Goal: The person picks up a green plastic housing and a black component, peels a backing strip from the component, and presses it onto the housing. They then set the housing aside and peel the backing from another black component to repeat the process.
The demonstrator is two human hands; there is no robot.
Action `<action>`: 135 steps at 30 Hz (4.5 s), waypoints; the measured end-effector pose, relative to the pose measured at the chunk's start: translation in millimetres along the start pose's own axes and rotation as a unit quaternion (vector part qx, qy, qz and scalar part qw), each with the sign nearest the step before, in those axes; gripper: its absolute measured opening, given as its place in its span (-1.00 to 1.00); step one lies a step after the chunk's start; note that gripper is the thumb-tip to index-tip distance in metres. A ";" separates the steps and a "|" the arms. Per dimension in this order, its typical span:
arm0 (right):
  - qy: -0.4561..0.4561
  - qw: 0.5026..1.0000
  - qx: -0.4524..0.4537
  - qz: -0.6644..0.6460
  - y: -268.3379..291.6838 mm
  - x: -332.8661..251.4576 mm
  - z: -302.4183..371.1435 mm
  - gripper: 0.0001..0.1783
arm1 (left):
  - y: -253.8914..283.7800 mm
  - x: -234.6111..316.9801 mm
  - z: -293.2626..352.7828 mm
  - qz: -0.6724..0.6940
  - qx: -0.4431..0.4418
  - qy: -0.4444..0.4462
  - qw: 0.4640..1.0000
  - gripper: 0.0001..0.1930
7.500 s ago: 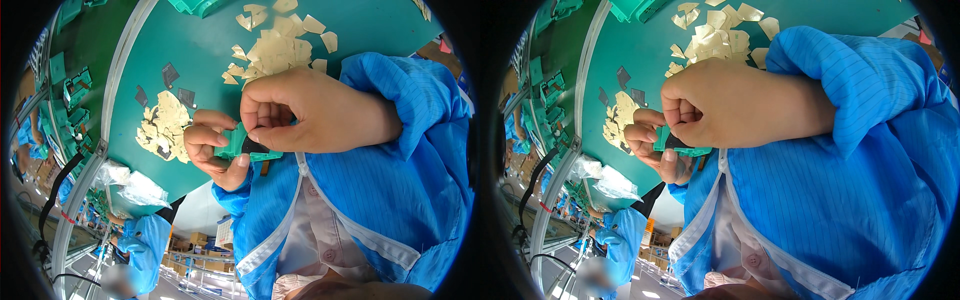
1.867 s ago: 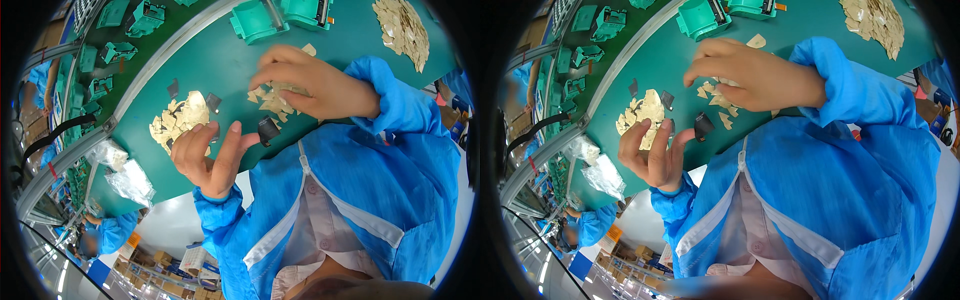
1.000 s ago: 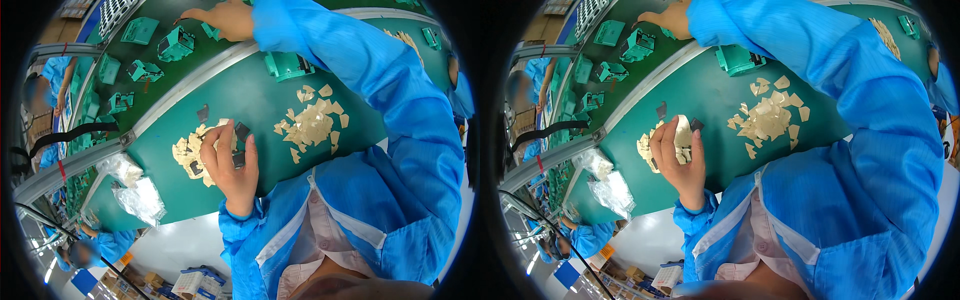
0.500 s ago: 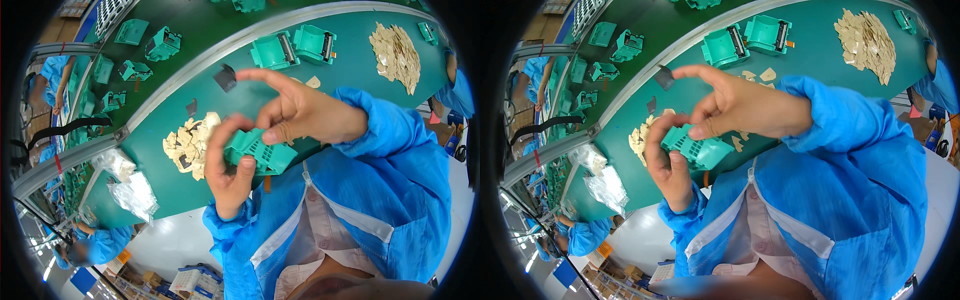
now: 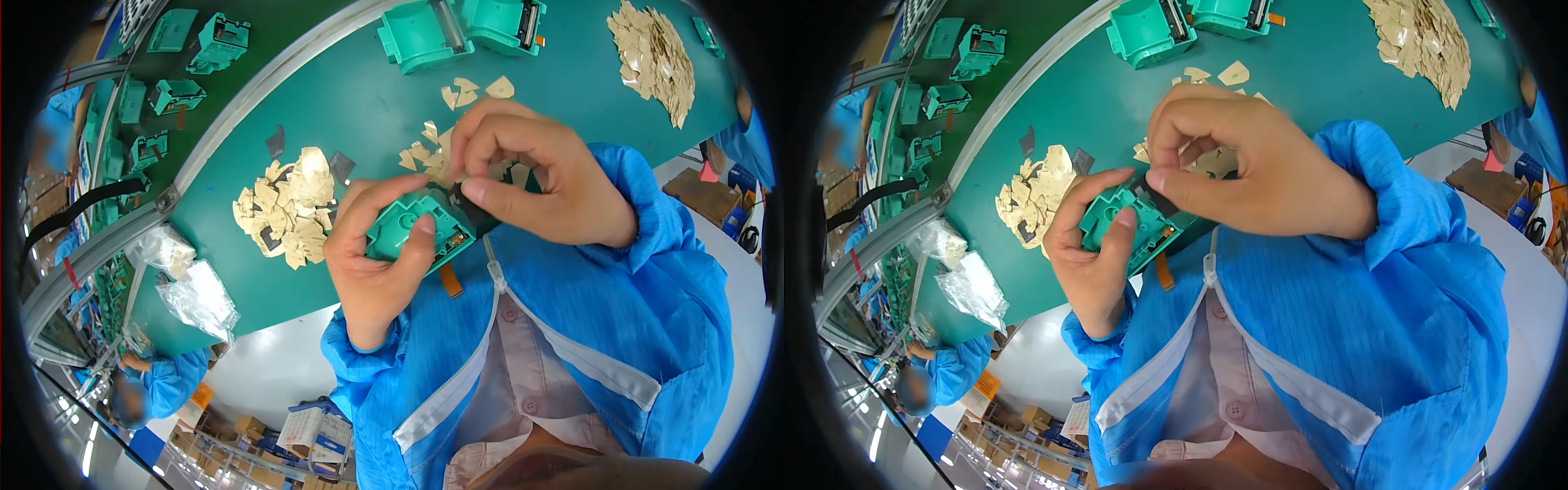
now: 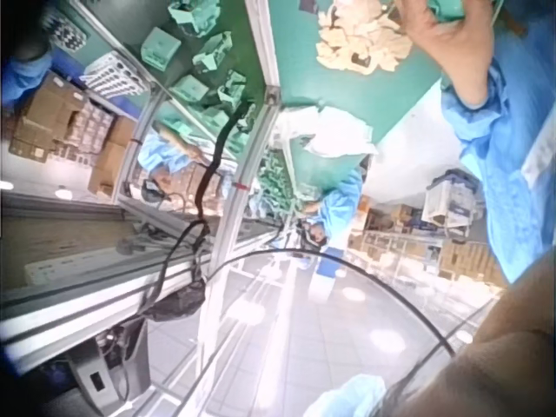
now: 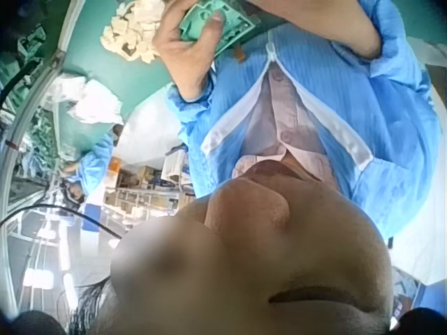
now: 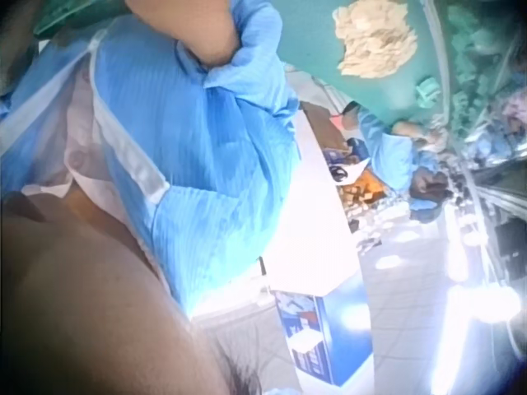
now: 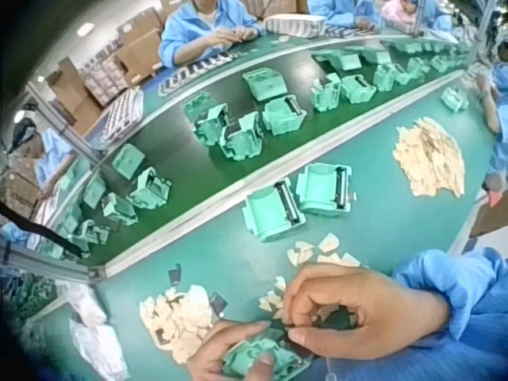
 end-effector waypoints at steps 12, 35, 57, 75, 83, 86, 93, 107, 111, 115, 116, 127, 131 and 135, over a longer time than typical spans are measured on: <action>-0.101 0.995 -0.013 -0.010 -8.1 5.3 1.9 -0.88 | -4.7 4.9 -3.8 -0.094 -0.021 -0.014 0.995 -0.64; -0.028 0.996 -0.041 0.073 -7.2 5.3 -1.4 -0.78 | -7.9 3.0 -2.9 -0.090 -0.015 -0.016 0.996 -0.67; -0.064 0.989 -0.082 0.104 -4.9 11.3 -5.6 -0.77 | -8.9 -5.6 -6.2 -0.076 -0.034 -0.001 0.997 -0.70; -0.104 0.990 -0.083 0.035 3.2 13.9 -4.7 -0.80 | -10.2 -8.5 -7.9 0.039 -0.076 0.056 0.995 -0.69; -0.203 0.963 -0.147 -0.094 5.9 15.4 1.2 -0.81 | -9.0 -20.7 -5.3 0.103 -0.065 -0.008 0.993 -0.72; -0.247 0.937 -0.173 -0.173 2.9 15.6 4.2 -0.83 | -9.8 -25.4 -4.4 0.152 -0.068 -0.026 0.986 -0.74; -0.276 0.928 -0.161 -0.194 -0.5 17.6 6.1 -0.85 | -18.7 -42.6 -0.9 0.240 -0.032 -0.035 0.970 -0.71; -0.273 0.945 -0.141 -0.113 0.2 7.4 8.5 -0.86 | -21.3 -52.5 1.5 0.281 -0.055 -0.065 0.956 -0.73; -0.264 0.948 -0.142 -0.106 -0.1 7.9 7.6 -0.86 | -21.4 -53.2 1.3 0.291 -0.054 -0.062 0.953 -0.72; -0.253 0.952 -0.136 -0.109 0.6 7.4 6.7 -0.86 | -21.8 -51.8 -0.3 0.288 -0.052 -0.065 0.954 -0.72; -0.252 0.952 -0.137 -0.106 0.9 7.3 6.3 -0.86 | -22.0 -51.5 -0.7 0.287 -0.051 -0.067 0.954 -0.72; -0.251 0.954 -0.122 -0.108 2.3 6.3 6.8 -0.86 | -24.9 -47.4 -3.0 0.278 -0.047 -0.079 0.956 -0.72; -0.236 0.958 -0.119 -0.111 -3.1 9.9 5.8 -0.86 | -19.0 -52.3 -1.2 0.275 -0.046 -0.073 0.957 -0.72; -0.250 0.955 -0.123 -0.098 -3.3 11.6 5.0 -0.88 | -21.1 -53.1 0.4 0.285 -0.025 -0.055 0.957 -0.72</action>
Point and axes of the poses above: each hand's wrist, its own z-axis away from the middle knuckle, its own y-axis out of the back of the hand, x = y × z, the point moved 3 cm from there along -z, towards the middle knuckle, and after that the axes turned 4 degrees about -z, right-handed, at the moved point
